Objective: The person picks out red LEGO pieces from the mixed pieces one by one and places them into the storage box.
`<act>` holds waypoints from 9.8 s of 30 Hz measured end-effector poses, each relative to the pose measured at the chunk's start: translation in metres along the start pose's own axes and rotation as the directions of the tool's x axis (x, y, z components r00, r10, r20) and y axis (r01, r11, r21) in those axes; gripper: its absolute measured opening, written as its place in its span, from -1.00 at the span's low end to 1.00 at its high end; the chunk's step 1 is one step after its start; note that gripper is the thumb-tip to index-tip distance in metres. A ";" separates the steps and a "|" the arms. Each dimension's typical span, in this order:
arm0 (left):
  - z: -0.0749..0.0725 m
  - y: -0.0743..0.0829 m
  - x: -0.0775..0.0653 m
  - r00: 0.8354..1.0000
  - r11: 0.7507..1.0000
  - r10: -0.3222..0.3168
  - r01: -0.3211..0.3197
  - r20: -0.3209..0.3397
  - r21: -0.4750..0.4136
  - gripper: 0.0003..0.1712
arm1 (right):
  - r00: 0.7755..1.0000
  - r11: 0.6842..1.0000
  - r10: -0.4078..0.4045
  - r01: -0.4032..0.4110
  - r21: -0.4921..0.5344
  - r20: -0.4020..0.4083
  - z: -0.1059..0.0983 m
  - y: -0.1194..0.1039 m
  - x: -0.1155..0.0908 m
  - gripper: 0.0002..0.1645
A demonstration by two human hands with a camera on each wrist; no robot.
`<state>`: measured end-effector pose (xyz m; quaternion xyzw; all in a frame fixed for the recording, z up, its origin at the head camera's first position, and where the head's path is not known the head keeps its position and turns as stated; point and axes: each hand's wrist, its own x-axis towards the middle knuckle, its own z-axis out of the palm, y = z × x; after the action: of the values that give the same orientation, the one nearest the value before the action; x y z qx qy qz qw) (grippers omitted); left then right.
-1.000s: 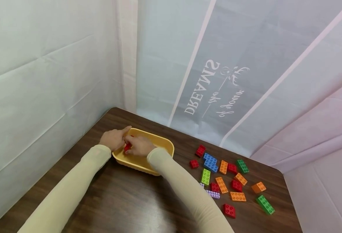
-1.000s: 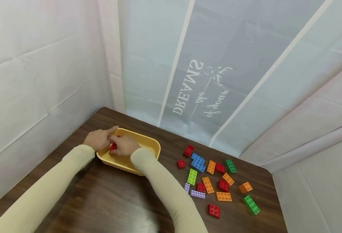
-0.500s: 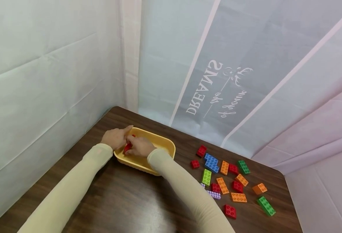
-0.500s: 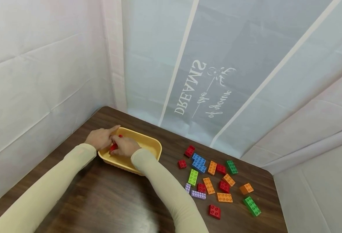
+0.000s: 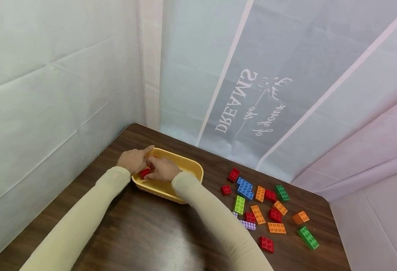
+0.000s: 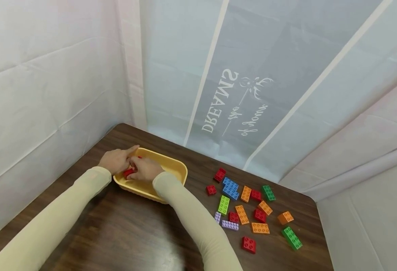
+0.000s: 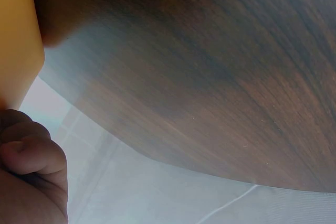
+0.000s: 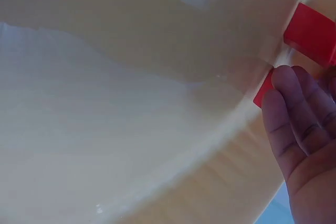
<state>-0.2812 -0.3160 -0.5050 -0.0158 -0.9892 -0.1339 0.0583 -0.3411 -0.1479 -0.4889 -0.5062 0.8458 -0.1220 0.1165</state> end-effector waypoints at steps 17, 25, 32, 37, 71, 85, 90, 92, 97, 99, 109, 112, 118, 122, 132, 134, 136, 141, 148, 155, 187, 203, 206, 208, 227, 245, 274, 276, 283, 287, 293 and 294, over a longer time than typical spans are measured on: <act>0.003 -0.002 -0.003 0.999 0.999 -0.029 0.030 0.018 -0.015 -0.29 | 0.996 0.996 -0.065 0.068 -0.055 0.062 -0.013 0.004 -0.006 -0.91; 0.003 0.001 0.002 0.999 0.999 -0.035 0.036 0.014 -0.021 -0.28 | 0.960 0.997 -0.031 0.051 -0.063 0.279 -0.012 0.005 -0.007 -0.71; 0.000 0.003 0.003 0.999 0.999 -0.042 0.043 0.029 -0.010 -0.28 | 0.961 0.995 -0.026 0.052 -0.087 0.275 -0.011 0.004 -0.006 -0.61; -0.001 0.003 0.003 0.998 0.999 -0.049 0.049 0.042 -0.015 -0.28 | 0.960 0.991 -0.013 0.048 -0.122 0.279 -0.010 0.003 -0.006 -0.57; -0.011 0.013 -0.007 0.995 0.999 -0.038 0.041 0.095 -0.033 -0.27 | 0.972 0.963 0.198 -0.217 -0.158 -0.127 -0.053 0.015 -0.074 -0.08; -0.011 0.009 -0.014 0.995 0.999 -0.031 0.034 0.090 -0.032 -0.27 | 0.961 0.957 0.252 -0.265 -0.116 -0.118 -0.059 0.045 -0.115 -0.01; -0.013 0.013 -0.015 0.995 0.999 -0.024 0.027 0.095 -0.027 -0.27 | 0.949 0.948 0.286 -0.300 -0.101 -0.133 -0.063 0.056 -0.133 -0.01; -0.014 0.015 -0.014 0.994 0.999 -0.026 0.030 0.105 -0.038 -0.27 | 0.944 0.944 0.300 -0.315 -0.102 -0.139 -0.065 0.060 -0.140 -0.01; -0.017 0.019 -0.013 0.990 0.998 -0.039 0.045 0.135 -0.042 -0.27 | 0.928 0.930 0.347 -0.359 -0.081 -0.137 -0.069 0.068 -0.157 0.00; -0.017 0.018 -0.013 0.989 0.998 -0.044 0.050 0.142 -0.039 -0.27 | 0.921 0.924 0.366 -0.376 -0.064 -0.136 -0.070 0.072 -0.162 0.00; -0.018 0.019 -0.011 0.985 0.997 -0.048 0.057 0.165 -0.050 -0.26 | 0.905 0.914 0.401 -0.406 -0.010 -0.142 -0.069 0.100 -0.191 0.03; -0.017 0.017 -0.010 0.986 0.998 -0.039 0.048 0.161 -0.052 -0.26 | 0.897 0.906 0.420 -0.423 0.009 -0.138 -0.069 0.106 -0.201 0.03; -0.016 0.015 -0.009 0.989 0.998 -0.024 0.031 0.144 -0.048 -0.27 | 0.878 0.887 0.458 -0.462 0.004 -0.142 -0.064 0.117 -0.216 0.03; -0.017 0.015 -0.010 0.988 0.998 -0.025 0.033 0.152 -0.053 -0.27 | 0.868 0.878 0.474 -0.478 0.008 -0.148 -0.061 0.123 -0.224 0.00; -0.019 0.016 -0.012 0.986 0.998 -0.033 0.042 0.162 -0.054 -0.29 | 0.864 0.876 0.474 -0.482 -0.002 -0.172 -0.055 0.147 -0.247 -0.04; -0.020 0.017 -0.012 0.986 0.997 -0.036 0.045 0.165 -0.056 -0.29 | 0.856 0.869 0.489 -0.496 0.002 -0.170 -0.054 0.153 -0.253 -0.04; -0.020 0.018 -0.012 0.986 0.997 -0.035 0.045 0.165 -0.056 -0.29 | 0.850 0.862 0.501 -0.506 0.015 -0.164 -0.052 0.158 -0.259 -0.03; -0.019 0.019 -0.013 0.987 0.998 -0.027 0.037 0.160 -0.057 -0.29 | 0.825 0.840 0.541 -0.540 0.052 -0.162 -0.051 0.169 -0.272 -0.03; -0.018 0.019 -0.012 0.989 0.998 -0.031 0.039 0.145 -0.054 -0.29 | 0.812 0.829 0.552 -0.558 0.025 -0.189 -0.048 0.192 -0.290 -0.06; -0.018 0.020 -0.012 0.986 0.997 -0.038 0.047 0.165 -0.055 -0.28 | 0.769 0.793 0.598 -0.609 0.028 -0.227 -0.048 0.211 -0.311 -0.08; -0.016 0.019 -0.011 0.987 0.997 -0.057 0.066 0.152 -0.051 -0.27 | 0.677 0.700 0.691 -0.714 0.004 -0.253 -0.048 0.240 -0.345 -0.48; -0.016 0.022 -0.012 0.985 0.995 -0.061 0.072 0.162 -0.064 -0.27 | 0.680 0.737 0.581 -0.673 -0.066 -0.447 -0.061 0.231 -0.345 -0.49; -0.016 0.022 -0.012 0.985 0.995 -0.067 0.078 0.159 -0.067 -0.27 | 0.693 0.765 0.557 -0.643 -0.043 -0.458 -0.066 0.228 -0.339 -0.45; -0.016 0.021 -0.012 0.986 0.995 -0.065 0.076 0.156 -0.066 -0.28 | 0.700 0.779 0.548 -0.626 -0.025 -0.457 -0.070 0.225 -0.334 -0.46; -0.019 0.021 -0.010 0.986 0.995 -0.063 0.074 0.152 -0.068 -0.28 | 0.793 0.857 0.494 -0.514 0.045 -0.357 -0.097 0.170 -0.268 -0.56; -0.024 0.019 -0.005 0.983 0.994 -0.072 0.084 0.170 -0.063 -0.28 | 0.874 0.922 0.347 -0.384 -0.045 -0.339 -0.111 0.124 -0.198 -0.56; -0.012 0.023 -0.018 0.991 0.994 -0.081 0.088 0.103 -0.058 -0.29 | 0.957 0.968 0.164 -0.203 -0.148 -0.241 -0.101 0.044 -0.103 -0.55; -0.012 0.023 -0.018 0.991 0.994 -0.086 0.092 0.106 -0.053 -0.29 | 0.959 0.966 0.166 -0.205 -0.156 -0.230 -0.099 0.041 -0.098 -0.55; -0.011 0.025 -0.018 0.990 0.993 -0.100 0.105 0.102 -0.047 -0.30 | 0.964 0.961 0.167 -0.206 -0.185 -0.205 -0.089 0.035 -0.084 -0.55; -0.011 0.026 -0.017 0.989 0.993 -0.108 0.112 0.104 -0.033 -0.30 | 0.966 0.963 0.165 -0.201 -0.179 -0.197 -0.083 0.032 -0.076 -0.56; -0.010 0.025 -0.015 0.990 0.993 -0.111 0.113 0.092 -0.025 -0.30 | 0.970 0.959 0.173 -0.205 -0.197 -0.169 -0.075 0.029 -0.065 -0.58; -0.010 0.025 -0.015 0.990 0.993 -0.112 0.115 0.091 -0.028 -0.29 | 0.971 0.957 0.177 -0.208 -0.202 -0.160 -0.073 0.029 -0.063 -0.57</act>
<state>-0.2643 -0.2944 -0.4905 0.0334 -0.9877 -0.1525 0.0061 -0.3596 -0.0728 -0.4248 -0.4212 0.9054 -0.0524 0.0120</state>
